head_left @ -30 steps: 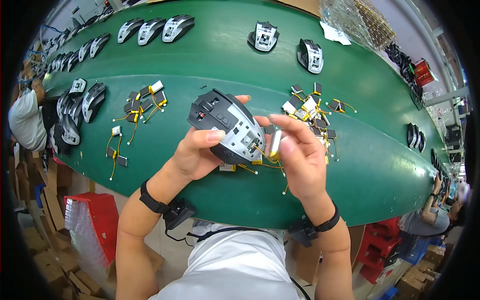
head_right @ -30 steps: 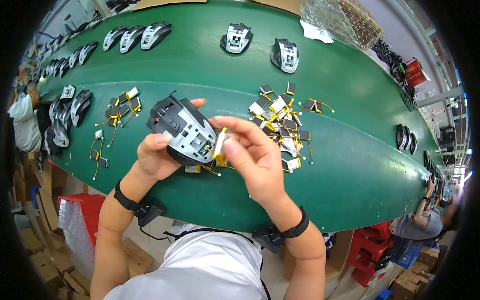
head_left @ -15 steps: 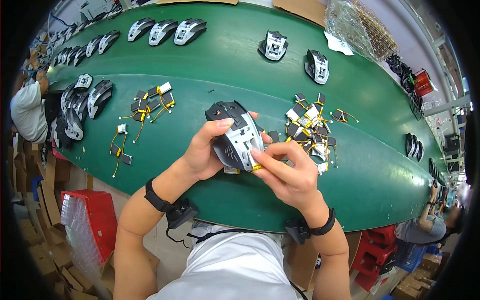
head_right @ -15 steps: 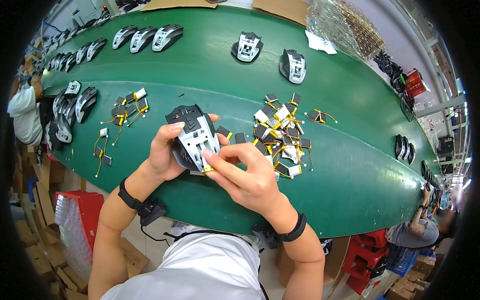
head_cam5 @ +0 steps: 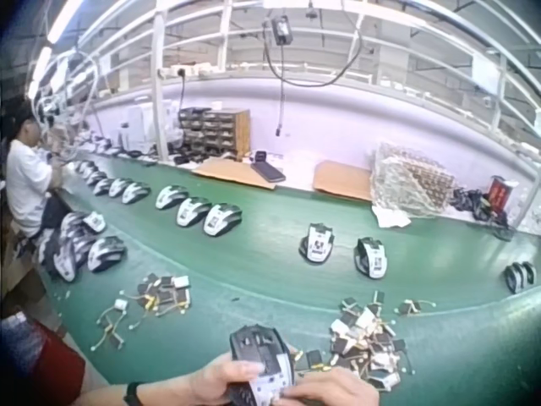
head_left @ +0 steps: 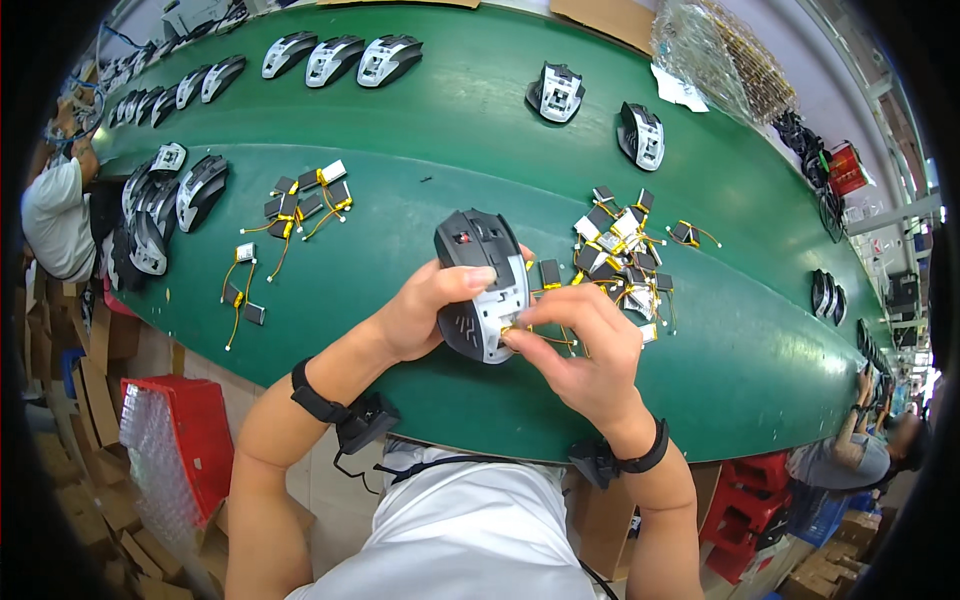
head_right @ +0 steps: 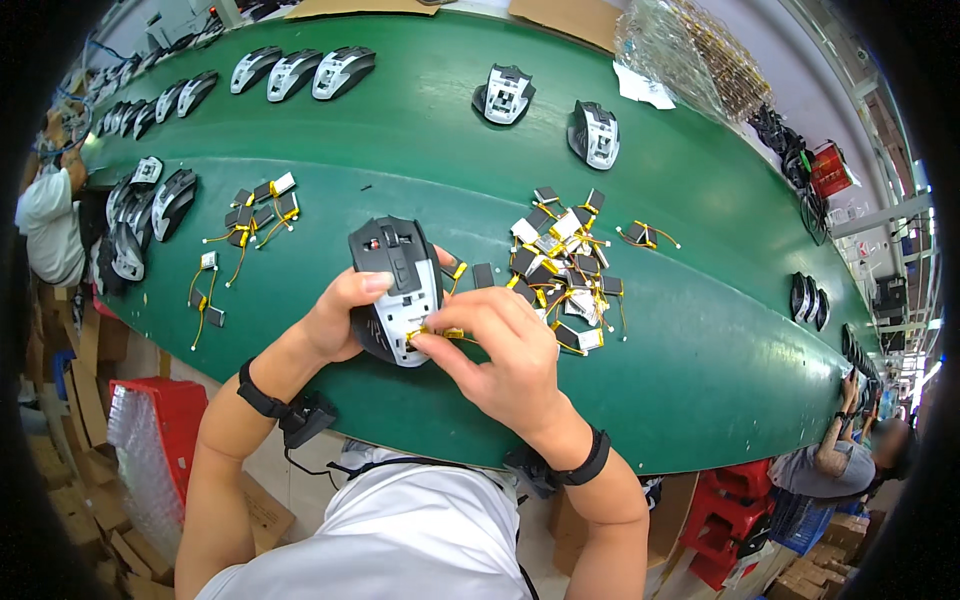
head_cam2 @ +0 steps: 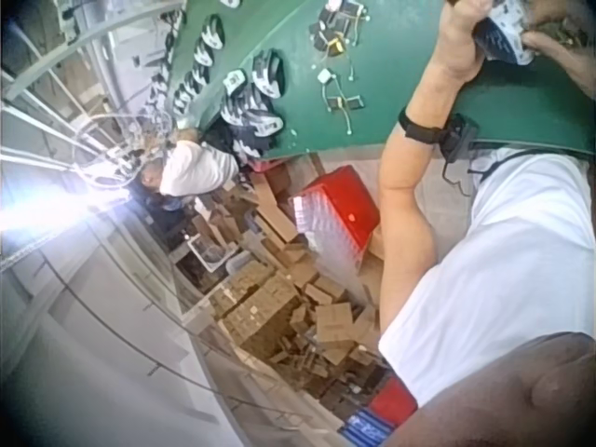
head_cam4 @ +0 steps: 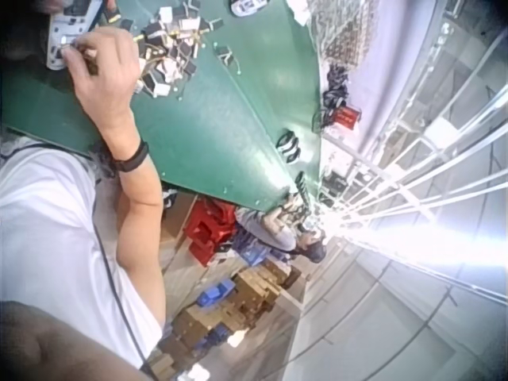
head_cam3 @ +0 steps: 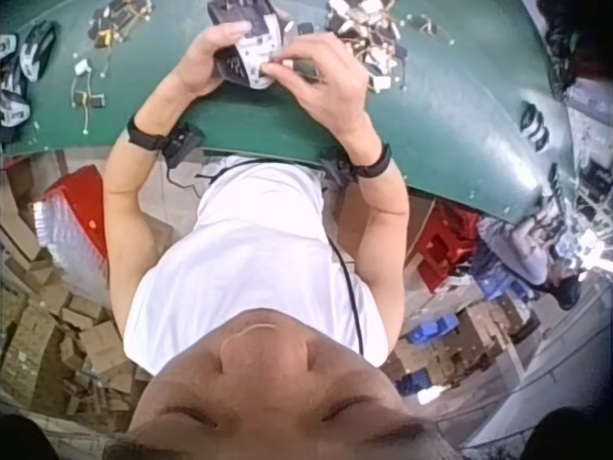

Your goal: The person assembles small electronic devices, likely computer mice, on a green workbench. They repeatedly pick up a device shell, insert a battery, and connect a yellow wire to the internal circuitry. The person handles multiple units one by one, placing finished items aside.

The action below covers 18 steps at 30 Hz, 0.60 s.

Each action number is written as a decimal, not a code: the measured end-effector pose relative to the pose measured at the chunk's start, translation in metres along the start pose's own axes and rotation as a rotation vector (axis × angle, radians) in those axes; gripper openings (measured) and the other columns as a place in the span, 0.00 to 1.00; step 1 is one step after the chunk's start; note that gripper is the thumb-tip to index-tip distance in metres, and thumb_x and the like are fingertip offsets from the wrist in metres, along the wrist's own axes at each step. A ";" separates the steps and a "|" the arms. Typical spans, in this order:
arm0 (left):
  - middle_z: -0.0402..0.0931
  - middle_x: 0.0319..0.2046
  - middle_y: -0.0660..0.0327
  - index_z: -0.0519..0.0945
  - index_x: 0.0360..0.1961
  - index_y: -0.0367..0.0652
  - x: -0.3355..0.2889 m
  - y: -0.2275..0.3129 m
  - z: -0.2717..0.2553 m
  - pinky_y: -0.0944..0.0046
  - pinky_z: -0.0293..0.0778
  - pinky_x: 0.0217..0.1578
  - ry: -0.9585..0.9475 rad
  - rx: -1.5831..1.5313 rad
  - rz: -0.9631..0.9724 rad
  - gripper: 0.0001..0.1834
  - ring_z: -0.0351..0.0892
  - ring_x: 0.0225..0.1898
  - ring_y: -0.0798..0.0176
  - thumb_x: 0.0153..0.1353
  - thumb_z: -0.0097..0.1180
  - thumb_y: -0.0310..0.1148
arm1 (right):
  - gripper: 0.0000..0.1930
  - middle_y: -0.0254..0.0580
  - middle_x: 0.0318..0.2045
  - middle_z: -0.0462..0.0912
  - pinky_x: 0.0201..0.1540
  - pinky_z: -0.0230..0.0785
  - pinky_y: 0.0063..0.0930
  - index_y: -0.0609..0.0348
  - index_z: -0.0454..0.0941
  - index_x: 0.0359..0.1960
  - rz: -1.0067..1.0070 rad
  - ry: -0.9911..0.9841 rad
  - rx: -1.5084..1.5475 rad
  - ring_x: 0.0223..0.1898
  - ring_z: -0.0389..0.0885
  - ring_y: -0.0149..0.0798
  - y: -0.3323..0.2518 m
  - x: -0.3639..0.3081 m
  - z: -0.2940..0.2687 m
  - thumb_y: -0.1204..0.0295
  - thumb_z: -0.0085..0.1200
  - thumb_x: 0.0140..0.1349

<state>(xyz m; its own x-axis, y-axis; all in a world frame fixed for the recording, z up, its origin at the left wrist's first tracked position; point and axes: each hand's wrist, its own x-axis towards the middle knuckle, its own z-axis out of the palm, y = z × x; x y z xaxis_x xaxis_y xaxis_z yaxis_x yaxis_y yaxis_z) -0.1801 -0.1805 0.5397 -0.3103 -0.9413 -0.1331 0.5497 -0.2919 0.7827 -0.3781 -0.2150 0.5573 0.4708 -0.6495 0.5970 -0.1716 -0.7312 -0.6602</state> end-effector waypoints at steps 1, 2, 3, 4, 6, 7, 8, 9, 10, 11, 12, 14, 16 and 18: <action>0.79 0.48 0.50 0.68 0.62 0.34 0.000 0.002 0.000 0.59 0.76 0.53 -0.010 -0.008 0.001 0.34 0.81 0.50 0.58 0.62 0.50 0.50 | 0.12 0.37 0.30 0.82 0.33 0.71 0.32 0.57 0.82 0.29 -0.001 0.022 -0.023 0.29 0.80 0.40 0.000 0.001 0.001 0.75 0.74 0.43; 0.79 0.48 0.50 0.68 0.62 0.34 -0.001 0.002 0.000 0.59 0.76 0.53 -0.017 -0.019 0.003 0.34 0.80 0.50 0.58 0.62 0.50 0.50 | 0.12 0.37 0.30 0.82 0.33 0.71 0.32 0.57 0.82 0.29 -0.044 0.022 -0.044 0.29 0.80 0.40 0.000 0.001 0.002 0.75 0.74 0.44; 0.79 0.48 0.49 0.68 0.62 0.35 0.000 0.002 -0.001 0.59 0.77 0.52 -0.028 -0.025 0.020 0.34 0.81 0.49 0.58 0.62 0.50 0.50 | 0.12 0.37 0.30 0.82 0.33 0.71 0.32 0.57 0.81 0.29 -0.087 0.022 -0.065 0.29 0.80 0.40 0.002 0.001 0.003 0.75 0.73 0.44; 0.79 0.48 0.49 0.68 0.62 0.35 0.000 0.000 0.000 0.58 0.77 0.51 -0.027 -0.043 0.028 0.34 0.81 0.49 0.57 0.62 0.50 0.50 | 0.12 0.37 0.31 0.82 0.33 0.71 0.32 0.57 0.81 0.30 -0.130 0.021 -0.086 0.29 0.80 0.40 0.002 0.000 0.004 0.76 0.73 0.44; 0.79 0.47 0.48 0.68 0.62 0.34 0.000 0.003 -0.002 0.58 0.78 0.50 -0.024 -0.069 0.058 0.34 0.82 0.48 0.56 0.62 0.49 0.50 | 0.13 0.37 0.32 0.82 0.33 0.71 0.32 0.58 0.81 0.31 -0.204 -0.068 -0.127 0.31 0.80 0.40 -0.001 0.009 -0.006 0.77 0.72 0.43; 0.79 0.47 0.46 0.67 0.62 0.34 0.002 0.001 -0.003 0.57 0.79 0.49 -0.004 -0.136 0.061 0.35 0.83 0.46 0.54 0.62 0.48 0.51 | 0.13 0.37 0.32 0.82 0.33 0.71 0.31 0.59 0.81 0.31 -0.230 -0.112 -0.128 0.32 0.80 0.40 -0.003 0.013 -0.011 0.77 0.72 0.43; 0.79 0.47 0.46 0.67 0.62 0.34 0.003 0.000 -0.003 0.57 0.79 0.48 -0.007 -0.123 0.054 0.35 0.83 0.46 0.54 0.63 0.48 0.52 | 0.14 0.37 0.33 0.82 0.33 0.71 0.31 0.59 0.81 0.32 -0.252 -0.152 -0.129 0.32 0.80 0.40 -0.004 0.014 -0.015 0.77 0.72 0.43; 0.79 0.47 0.46 0.67 0.62 0.34 0.003 0.000 -0.003 0.57 0.79 0.48 -0.009 -0.111 0.047 0.35 0.83 0.46 0.54 0.63 0.48 0.52 | 0.14 0.37 0.33 0.82 0.34 0.71 0.31 0.60 0.81 0.33 -0.309 -0.149 -0.178 0.33 0.80 0.40 0.000 0.011 -0.013 0.78 0.71 0.42; 0.79 0.47 0.46 0.67 0.62 0.34 0.004 0.001 -0.003 0.57 0.79 0.48 -0.011 -0.099 0.039 0.36 0.83 0.46 0.54 0.63 0.47 0.53 | 0.14 0.37 0.33 0.82 0.34 0.71 0.31 0.60 0.81 0.33 -0.324 -0.130 -0.189 0.33 0.80 0.40 0.002 0.011 -0.012 0.78 0.71 0.42; 0.80 0.45 0.43 0.66 0.62 0.31 0.004 0.003 0.002 0.56 0.80 0.46 0.050 -0.064 0.020 0.40 0.83 0.43 0.52 0.60 0.46 0.56 | 0.14 0.38 0.33 0.82 0.34 0.71 0.31 0.60 0.81 0.32 -0.333 -0.113 -0.201 0.32 0.80 0.40 0.003 0.010 -0.011 0.79 0.71 0.42; 0.80 0.45 0.43 0.67 0.62 0.31 0.004 0.002 0.003 0.55 0.80 0.46 0.055 -0.065 0.033 0.40 0.83 0.43 0.52 0.60 0.46 0.56 | 0.14 0.38 0.33 0.82 0.34 0.71 0.31 0.60 0.81 0.32 -0.342 -0.096 -0.213 0.32 0.80 0.40 0.003 0.009 -0.011 0.79 0.71 0.42; 0.80 0.44 0.43 0.67 0.62 0.32 0.004 0.000 0.005 0.55 0.80 0.47 0.062 -0.068 0.059 0.39 0.83 0.43 0.51 0.61 0.46 0.56 | 0.13 0.38 0.33 0.82 0.34 0.71 0.31 0.60 0.82 0.31 -0.274 0.004 -0.188 0.32 0.79 0.40 -0.003 0.004 -0.004 0.80 0.71 0.43; 0.80 0.45 0.44 0.67 0.61 0.34 0.005 -0.001 0.001 0.56 0.80 0.48 0.066 -0.096 0.076 0.36 0.83 0.45 0.53 0.62 0.46 0.55 | 0.13 0.38 0.33 0.82 0.34 0.71 0.31 0.60 0.82 0.31 -0.227 0.115 -0.188 0.32 0.79 0.40 -0.006 -0.001 0.009 0.80 0.71 0.43; 0.80 0.45 0.43 0.68 0.61 0.34 0.005 0.000 0.002 0.56 0.80 0.49 0.107 -0.112 0.096 0.36 0.83 0.45 0.52 0.63 0.46 0.54 | 0.13 0.37 0.34 0.81 0.35 0.70 0.32 0.60 0.83 0.33 -0.248 0.109 -0.217 0.34 0.79 0.40 -0.007 -0.002 0.016 0.79 0.71 0.43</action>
<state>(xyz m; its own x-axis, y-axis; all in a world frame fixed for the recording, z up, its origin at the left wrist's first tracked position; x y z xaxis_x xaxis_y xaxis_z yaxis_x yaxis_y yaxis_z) -0.1831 -0.1847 0.5396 -0.1711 -0.9767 -0.1299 0.6574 -0.2113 0.7233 -0.3641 -0.2057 0.5534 0.4284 -0.4563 0.7799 -0.2489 -0.8893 -0.3835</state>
